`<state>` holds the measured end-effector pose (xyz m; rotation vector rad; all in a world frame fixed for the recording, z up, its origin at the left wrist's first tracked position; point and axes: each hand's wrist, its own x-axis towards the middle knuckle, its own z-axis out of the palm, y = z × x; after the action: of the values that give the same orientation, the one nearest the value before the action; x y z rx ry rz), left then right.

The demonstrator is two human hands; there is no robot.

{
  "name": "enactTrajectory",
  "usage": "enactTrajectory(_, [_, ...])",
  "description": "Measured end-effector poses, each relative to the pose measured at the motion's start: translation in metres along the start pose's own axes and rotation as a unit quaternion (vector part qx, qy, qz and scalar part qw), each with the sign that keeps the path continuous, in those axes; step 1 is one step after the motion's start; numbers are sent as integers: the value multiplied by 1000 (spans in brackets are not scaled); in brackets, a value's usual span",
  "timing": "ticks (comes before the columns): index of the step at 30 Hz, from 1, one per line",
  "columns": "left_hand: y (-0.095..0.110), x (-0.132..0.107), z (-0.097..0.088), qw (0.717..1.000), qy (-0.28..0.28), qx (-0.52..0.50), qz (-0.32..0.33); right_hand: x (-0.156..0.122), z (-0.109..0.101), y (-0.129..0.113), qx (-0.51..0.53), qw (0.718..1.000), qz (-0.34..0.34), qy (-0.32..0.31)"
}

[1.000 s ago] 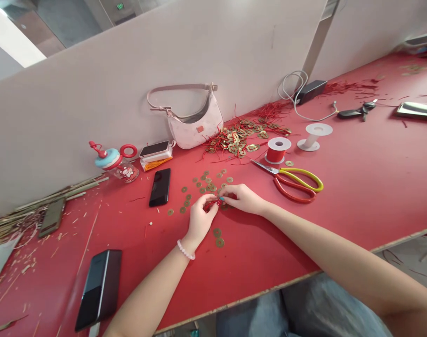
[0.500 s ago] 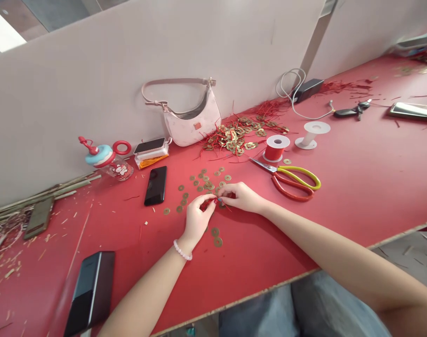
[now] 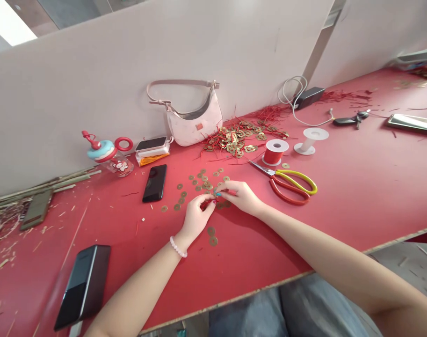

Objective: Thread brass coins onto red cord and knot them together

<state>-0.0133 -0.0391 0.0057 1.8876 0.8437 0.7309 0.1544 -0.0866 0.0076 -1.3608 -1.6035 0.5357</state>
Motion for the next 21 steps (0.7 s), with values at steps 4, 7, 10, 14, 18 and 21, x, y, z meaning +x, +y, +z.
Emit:
enactTrajectory(4, [2, 0, -1, 1000, -21, -10, -1, -1, 1, -2, 25, 998, 57, 19])
enactTrajectory(7, [3, 1, -1, 999, -38, -13, -3, -1, 1, -4, 22, 998, 58, 22])
enactTrajectory(10, [3, 2, -2, 998, -52, -18, 1, -1, 2, -4, 7, 998, 51, 32])
enactTrajectory(14, [2, 3, -3, 998, -44, -45, 5, 0, 3, -1, -9, 997, 51, 54])
enactTrajectory(18, [-1, 3, -2, 992, -18, -123, 13, 0, 4, 0, -7, 998, 49, 37])
enactTrajectory(21, [-3, 3, -1, 984, 4, -180, 15, -1, 5, -2, -3, 999, 40, 7])
